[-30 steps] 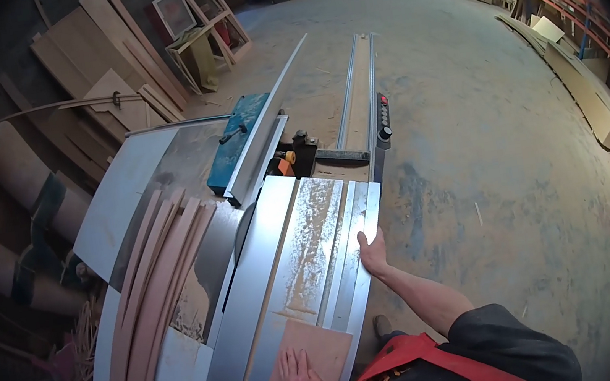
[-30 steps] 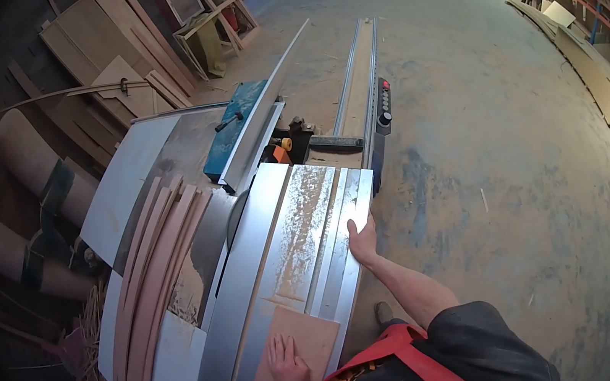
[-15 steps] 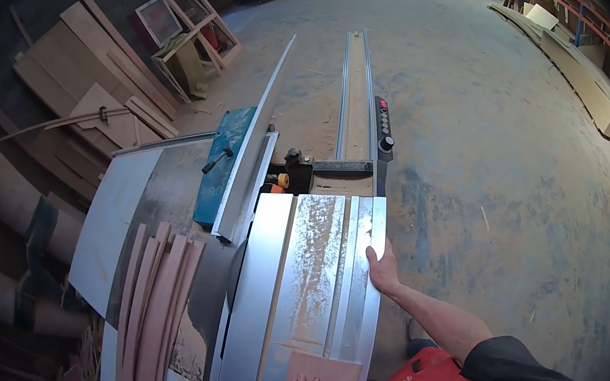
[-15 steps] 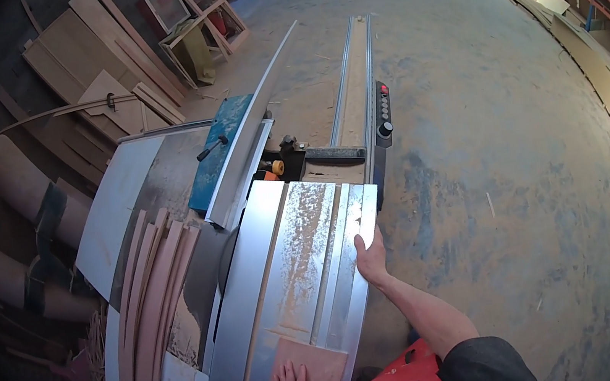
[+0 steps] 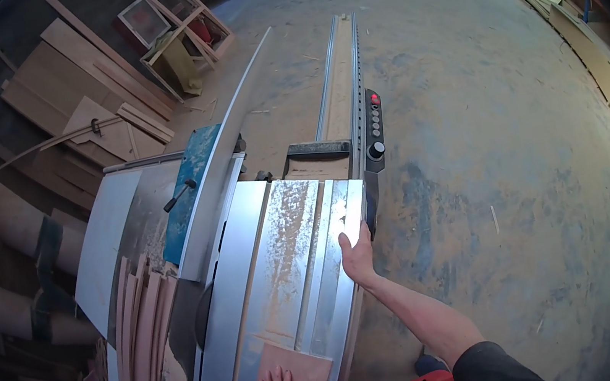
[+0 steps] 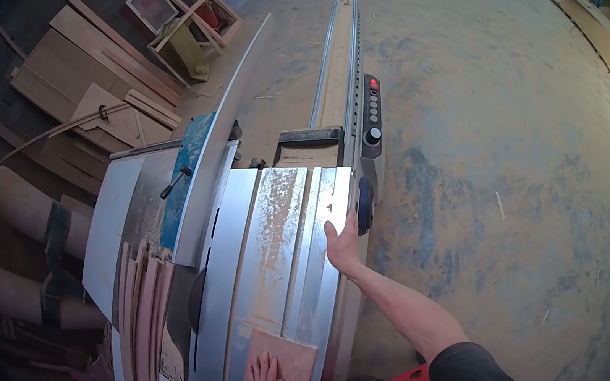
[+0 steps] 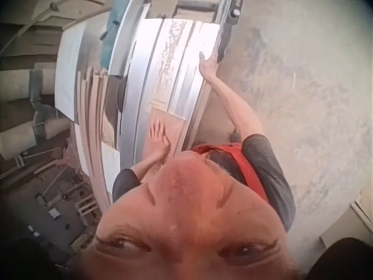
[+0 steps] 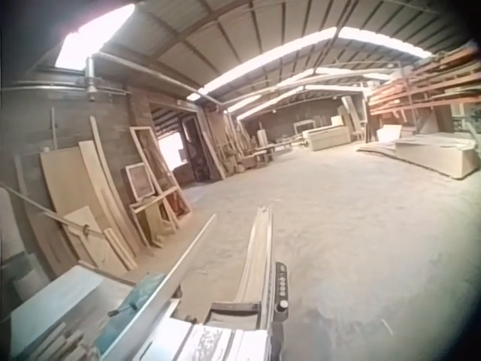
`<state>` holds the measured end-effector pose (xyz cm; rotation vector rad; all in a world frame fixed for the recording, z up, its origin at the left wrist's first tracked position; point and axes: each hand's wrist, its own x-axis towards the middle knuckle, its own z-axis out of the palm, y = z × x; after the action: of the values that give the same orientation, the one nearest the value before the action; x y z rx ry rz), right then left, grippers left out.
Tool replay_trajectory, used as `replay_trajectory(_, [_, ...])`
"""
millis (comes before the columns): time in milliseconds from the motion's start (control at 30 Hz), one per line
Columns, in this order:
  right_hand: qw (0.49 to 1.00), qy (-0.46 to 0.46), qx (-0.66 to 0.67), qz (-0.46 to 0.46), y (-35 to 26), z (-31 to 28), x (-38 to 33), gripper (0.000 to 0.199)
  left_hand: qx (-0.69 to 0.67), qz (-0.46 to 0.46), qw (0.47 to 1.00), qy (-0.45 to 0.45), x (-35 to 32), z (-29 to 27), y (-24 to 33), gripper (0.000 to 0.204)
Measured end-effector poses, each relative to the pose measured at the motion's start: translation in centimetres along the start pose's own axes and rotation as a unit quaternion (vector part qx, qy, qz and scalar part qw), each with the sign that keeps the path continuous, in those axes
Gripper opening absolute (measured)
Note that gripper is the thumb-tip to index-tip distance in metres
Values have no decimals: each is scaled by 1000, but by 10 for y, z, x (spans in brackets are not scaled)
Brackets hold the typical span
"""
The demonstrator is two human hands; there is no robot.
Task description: Using a sliding table saw to cut long wooden boards into thinner strips.
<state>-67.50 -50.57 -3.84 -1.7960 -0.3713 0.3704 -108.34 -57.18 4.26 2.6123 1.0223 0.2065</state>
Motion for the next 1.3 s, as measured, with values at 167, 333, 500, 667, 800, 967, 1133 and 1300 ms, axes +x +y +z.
replay_trajectory(167, [997, 41, -23, -66, 15, -2, 84, 68, -12, 5, 1000, 11, 69, 28, 24, 62])
replay_trajectory(333, [999, -6, -5, -45, 0, 8, 156, 77, 13, 0, 1000, 7, 144, 28, 27, 61])
replay_trajectory(500, [998, -19, 6, -60, 8, 19, 236, 81, -2, -6, 1000, 4, 221, 43, 34, 61])
replay_trajectory(667, [997, -45, 22, -56, 10, 29, 316, 80, 13, -1, 1000, 18, 301, 52, 39, 62])
replay_trajectory(800, [996, -67, 31, -57, 7, 26, 392, 78, -9, -9, 1000, 7, 367, 57, 63, 63])
replay_trajectory(967, [993, 31, -36, -110, -11, 29, 478, 54, -21, -9, 1000, 2, 456, 61, 87, 64])
replay_trajectory(1133, [998, -36, 18, -39, -36, 18, 578, 63, -20, -10, 1000, -1, 554, 73, 117, 64])
replay_trajectory(1300, [996, -50, 2, -74, -50, 16, 702, 71, -10, -18, 1000, 14, 663, 91, 162, 63])
